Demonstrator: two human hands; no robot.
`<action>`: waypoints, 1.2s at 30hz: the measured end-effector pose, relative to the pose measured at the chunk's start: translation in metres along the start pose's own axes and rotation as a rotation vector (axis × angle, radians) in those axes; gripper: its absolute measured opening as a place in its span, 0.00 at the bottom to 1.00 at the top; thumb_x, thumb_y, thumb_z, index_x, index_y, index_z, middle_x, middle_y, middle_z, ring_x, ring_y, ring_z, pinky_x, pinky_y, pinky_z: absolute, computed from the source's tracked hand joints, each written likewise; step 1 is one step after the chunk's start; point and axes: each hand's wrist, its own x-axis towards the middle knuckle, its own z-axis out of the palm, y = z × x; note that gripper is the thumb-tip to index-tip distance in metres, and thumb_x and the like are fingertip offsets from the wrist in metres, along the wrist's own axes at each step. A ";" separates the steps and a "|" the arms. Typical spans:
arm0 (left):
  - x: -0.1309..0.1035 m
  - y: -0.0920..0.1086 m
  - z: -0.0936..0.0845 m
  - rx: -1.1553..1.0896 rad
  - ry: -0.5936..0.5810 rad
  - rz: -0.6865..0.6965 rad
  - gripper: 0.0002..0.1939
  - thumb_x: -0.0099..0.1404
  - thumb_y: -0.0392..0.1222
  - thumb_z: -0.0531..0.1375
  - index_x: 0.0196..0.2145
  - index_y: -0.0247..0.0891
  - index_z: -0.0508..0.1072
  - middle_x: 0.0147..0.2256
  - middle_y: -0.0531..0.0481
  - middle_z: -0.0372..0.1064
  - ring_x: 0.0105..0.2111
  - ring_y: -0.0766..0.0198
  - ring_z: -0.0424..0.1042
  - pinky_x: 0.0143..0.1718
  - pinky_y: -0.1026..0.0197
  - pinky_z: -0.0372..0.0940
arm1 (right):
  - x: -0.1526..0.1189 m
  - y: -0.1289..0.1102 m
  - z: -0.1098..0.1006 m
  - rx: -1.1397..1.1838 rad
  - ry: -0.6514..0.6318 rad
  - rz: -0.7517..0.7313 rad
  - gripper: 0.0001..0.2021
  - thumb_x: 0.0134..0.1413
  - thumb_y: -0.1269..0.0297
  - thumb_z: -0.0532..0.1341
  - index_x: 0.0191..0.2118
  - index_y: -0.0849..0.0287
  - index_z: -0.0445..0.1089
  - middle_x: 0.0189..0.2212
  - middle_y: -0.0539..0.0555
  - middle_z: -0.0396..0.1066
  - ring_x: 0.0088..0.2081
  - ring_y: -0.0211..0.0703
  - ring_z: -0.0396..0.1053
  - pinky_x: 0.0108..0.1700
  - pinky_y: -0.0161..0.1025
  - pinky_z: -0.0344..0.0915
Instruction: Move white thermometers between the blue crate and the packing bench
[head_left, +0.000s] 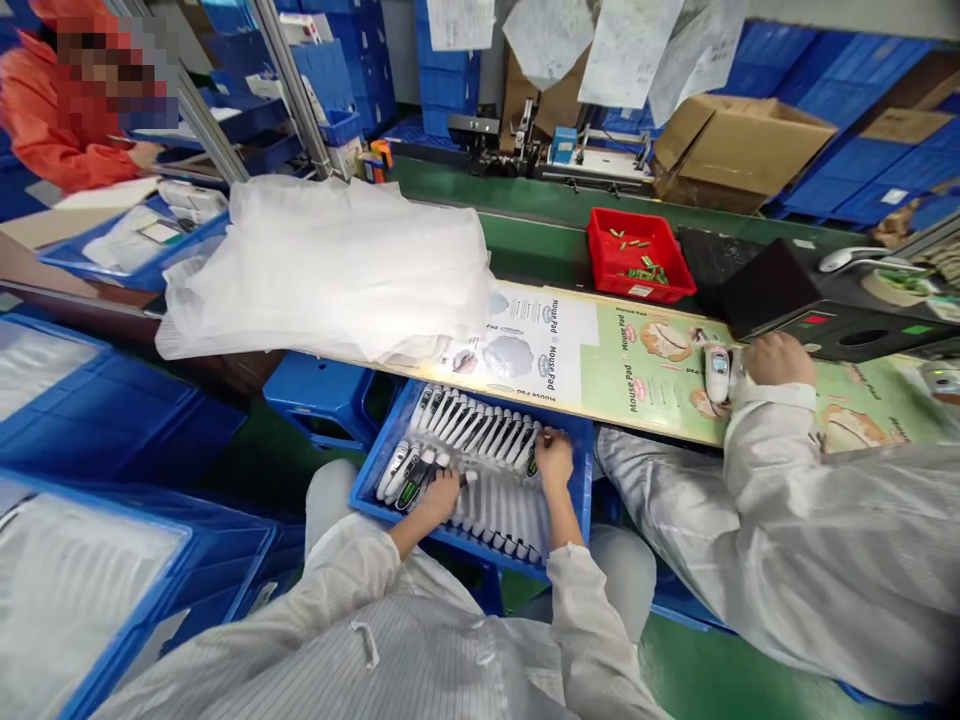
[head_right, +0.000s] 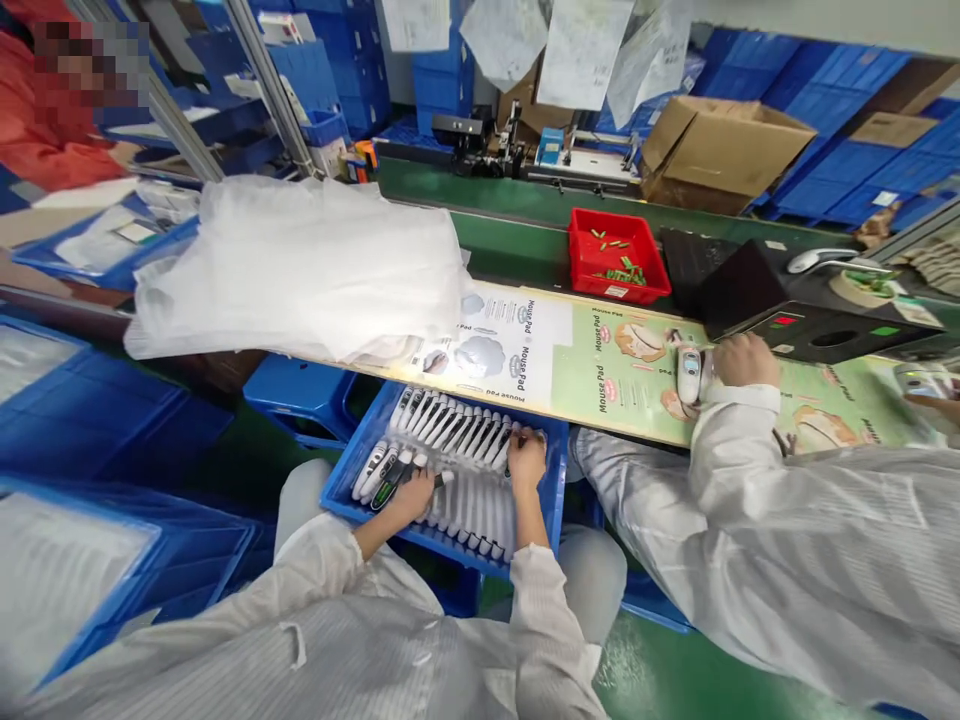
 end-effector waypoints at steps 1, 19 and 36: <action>-0.006 -0.002 -0.001 -0.037 0.003 0.025 0.26 0.69 0.30 0.60 0.63 0.34 0.69 0.58 0.30 0.76 0.57 0.44 0.77 0.55 0.53 0.72 | 0.002 0.002 0.011 -0.011 -0.036 0.080 0.23 0.71 0.52 0.56 0.62 0.60 0.73 0.59 0.70 0.74 0.62 0.63 0.72 0.59 0.52 0.72; -0.065 -0.011 -0.014 -0.755 0.415 0.135 0.17 0.82 0.59 0.47 0.54 0.44 0.61 0.45 0.43 0.77 0.44 0.46 0.81 0.46 0.51 0.71 | -0.076 0.032 0.028 0.707 0.057 -0.168 0.23 0.60 0.38 0.65 0.46 0.54 0.70 0.42 0.57 0.79 0.44 0.56 0.78 0.49 0.51 0.75; 0.132 0.183 -0.275 -0.141 0.603 0.377 0.27 0.75 0.31 0.56 0.69 0.27 0.68 0.63 0.24 0.70 0.65 0.38 0.69 0.64 0.43 0.69 | 0.096 -0.086 -0.132 -0.024 0.476 -0.192 0.20 0.68 0.63 0.56 0.60 0.67 0.68 0.56 0.74 0.70 0.59 0.67 0.67 0.64 0.54 0.63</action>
